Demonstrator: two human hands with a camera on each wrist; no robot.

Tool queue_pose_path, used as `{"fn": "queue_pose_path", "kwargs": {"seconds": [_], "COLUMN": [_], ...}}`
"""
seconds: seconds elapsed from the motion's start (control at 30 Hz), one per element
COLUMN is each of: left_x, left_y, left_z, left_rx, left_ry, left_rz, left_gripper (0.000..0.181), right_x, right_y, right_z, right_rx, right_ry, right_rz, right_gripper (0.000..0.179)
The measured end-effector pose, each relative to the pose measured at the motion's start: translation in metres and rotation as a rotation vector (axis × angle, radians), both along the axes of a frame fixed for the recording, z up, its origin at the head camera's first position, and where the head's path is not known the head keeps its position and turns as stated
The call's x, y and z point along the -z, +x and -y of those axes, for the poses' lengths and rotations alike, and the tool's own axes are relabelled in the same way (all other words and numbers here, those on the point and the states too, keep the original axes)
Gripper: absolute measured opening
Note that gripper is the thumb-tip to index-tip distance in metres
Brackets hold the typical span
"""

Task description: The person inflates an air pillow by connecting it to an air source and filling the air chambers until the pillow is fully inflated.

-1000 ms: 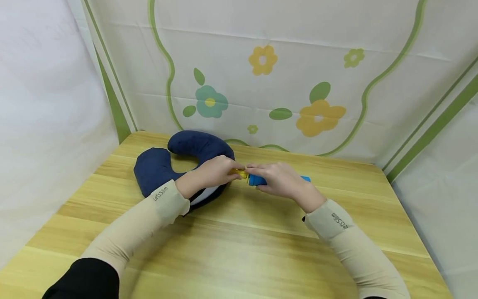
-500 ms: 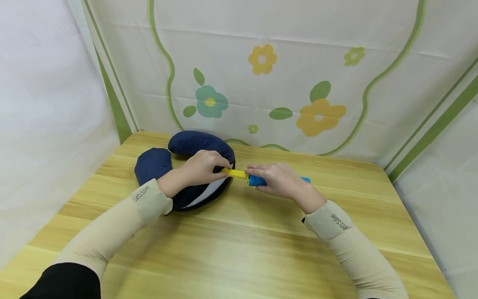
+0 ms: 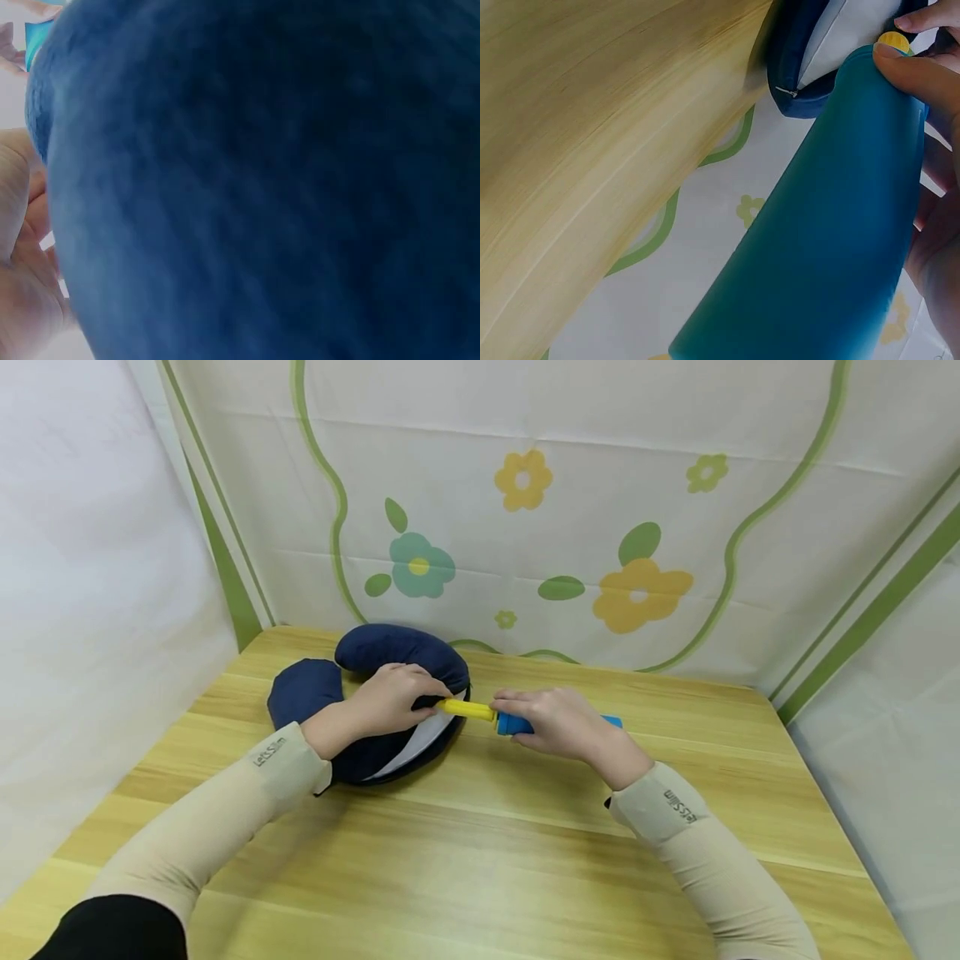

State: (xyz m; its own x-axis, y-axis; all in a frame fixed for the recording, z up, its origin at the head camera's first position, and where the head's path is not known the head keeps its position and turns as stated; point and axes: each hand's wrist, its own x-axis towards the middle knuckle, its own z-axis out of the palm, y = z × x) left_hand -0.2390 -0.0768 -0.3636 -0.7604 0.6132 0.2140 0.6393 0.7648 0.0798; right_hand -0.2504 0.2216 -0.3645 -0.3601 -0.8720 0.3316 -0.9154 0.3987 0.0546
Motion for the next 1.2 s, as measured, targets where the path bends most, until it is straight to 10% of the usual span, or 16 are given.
{"fn": "queue_pose_path", "kwargs": {"seconds": [0.5,1.2], "left_x": [0.000,0.003], "left_y": [0.000,-0.001], "left_z": [0.015,0.022], "left_rx": [0.013,-0.068], "left_ry": [0.169,0.028], "left_rz": [-0.008,-0.045], "left_gripper": [0.022,0.014], "right_x": [0.001,-0.005], "right_y": [0.001,0.011], "right_z": [-0.002,-0.002], "right_rx": [0.002,-0.020], "right_ry": [-0.004,0.001], "right_rz": [0.013,-0.127], "right_gripper": [0.059,0.058]}}
